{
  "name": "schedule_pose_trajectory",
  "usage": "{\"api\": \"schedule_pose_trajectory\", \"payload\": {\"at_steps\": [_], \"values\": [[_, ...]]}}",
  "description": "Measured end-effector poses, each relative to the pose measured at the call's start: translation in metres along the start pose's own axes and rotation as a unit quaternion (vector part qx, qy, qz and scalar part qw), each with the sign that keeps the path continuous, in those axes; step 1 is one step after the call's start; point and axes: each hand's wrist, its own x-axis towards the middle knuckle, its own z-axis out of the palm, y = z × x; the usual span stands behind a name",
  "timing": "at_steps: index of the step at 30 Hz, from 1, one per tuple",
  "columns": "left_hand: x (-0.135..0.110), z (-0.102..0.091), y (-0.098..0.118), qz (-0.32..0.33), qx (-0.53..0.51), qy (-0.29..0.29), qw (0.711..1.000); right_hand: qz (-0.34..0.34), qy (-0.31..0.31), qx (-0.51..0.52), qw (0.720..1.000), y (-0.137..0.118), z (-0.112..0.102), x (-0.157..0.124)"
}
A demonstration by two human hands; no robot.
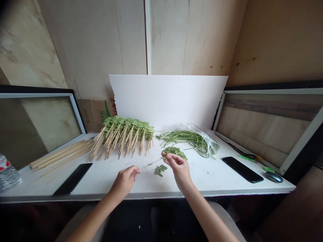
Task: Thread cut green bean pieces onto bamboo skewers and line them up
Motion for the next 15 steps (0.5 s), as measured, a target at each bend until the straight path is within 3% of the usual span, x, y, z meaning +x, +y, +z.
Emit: {"api": "schedule_pose_trajectory", "payload": {"at_steps": [7,15], "values": [[0.000,0.000,-0.002,-0.020,-0.024,-0.040,0.999,-0.008,-0.026,-0.028,0.999,-0.006,-0.001,0.000],[0.003,0.000,0.007,-0.012,-0.017,0.030,0.999,-0.006,0.018,-0.015,1.000,-0.008,-0.004,0.003]]}}
